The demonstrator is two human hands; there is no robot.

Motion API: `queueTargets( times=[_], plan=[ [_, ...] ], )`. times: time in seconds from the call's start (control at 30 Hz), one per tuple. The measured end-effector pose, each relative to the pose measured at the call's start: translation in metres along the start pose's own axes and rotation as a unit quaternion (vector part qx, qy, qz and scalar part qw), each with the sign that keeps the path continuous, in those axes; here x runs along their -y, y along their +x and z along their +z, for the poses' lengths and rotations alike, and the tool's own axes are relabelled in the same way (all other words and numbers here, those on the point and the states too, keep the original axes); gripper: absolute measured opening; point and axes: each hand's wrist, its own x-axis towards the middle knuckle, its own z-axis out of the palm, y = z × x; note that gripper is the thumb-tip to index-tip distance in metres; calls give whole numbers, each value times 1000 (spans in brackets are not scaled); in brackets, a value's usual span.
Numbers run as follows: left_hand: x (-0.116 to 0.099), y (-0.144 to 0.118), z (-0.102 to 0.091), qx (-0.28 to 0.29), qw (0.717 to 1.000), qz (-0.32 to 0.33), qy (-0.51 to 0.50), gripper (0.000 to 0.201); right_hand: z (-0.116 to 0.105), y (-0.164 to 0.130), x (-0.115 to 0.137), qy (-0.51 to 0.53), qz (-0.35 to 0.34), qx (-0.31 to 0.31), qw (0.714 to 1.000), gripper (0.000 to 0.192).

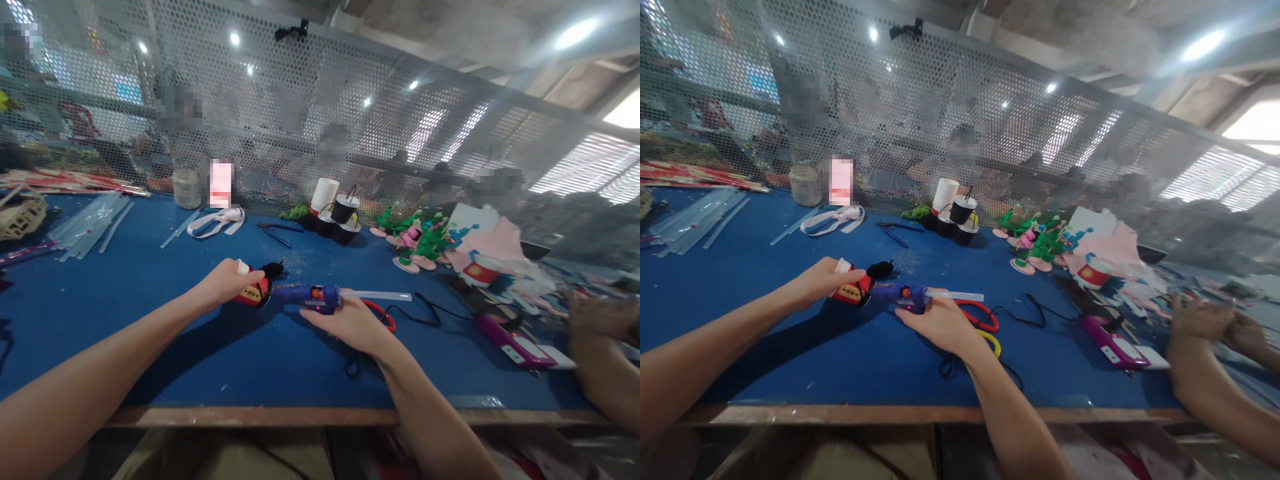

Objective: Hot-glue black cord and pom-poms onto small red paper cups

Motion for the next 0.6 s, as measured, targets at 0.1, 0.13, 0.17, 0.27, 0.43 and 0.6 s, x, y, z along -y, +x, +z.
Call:
queueTargets(
  times=[0.1, 0.13, 0.17, 0.27, 0.43, 0.6],
  plan=[
    [0, 0, 0, 2, 1000, 1, -1, 33, 1, 1, -1, -15, -37, -21, 999, 19],
    [0, 0, 0, 3, 1000, 1, -1, 33, 1, 1, -1, -19, -50, -28, 998, 19],
    [0, 0, -1, 3, 1000, 1, -2, 33, 2, 1, -1, -23, -63, -30, 997, 18],
    [1, 0, 0, -2, 1000, 0, -3, 32, 1, 2, -1, -28, -92, -22, 995, 17],
    [3, 1, 0, -6, 1000, -5, -5, 32, 1, 2, -1, -30, -97, -14, 995, 18],
    [3, 1, 1, -5, 1000, 3, -12, 32, 0, 1, 1, -26, -85, -1, 996, 17]
  ],
)
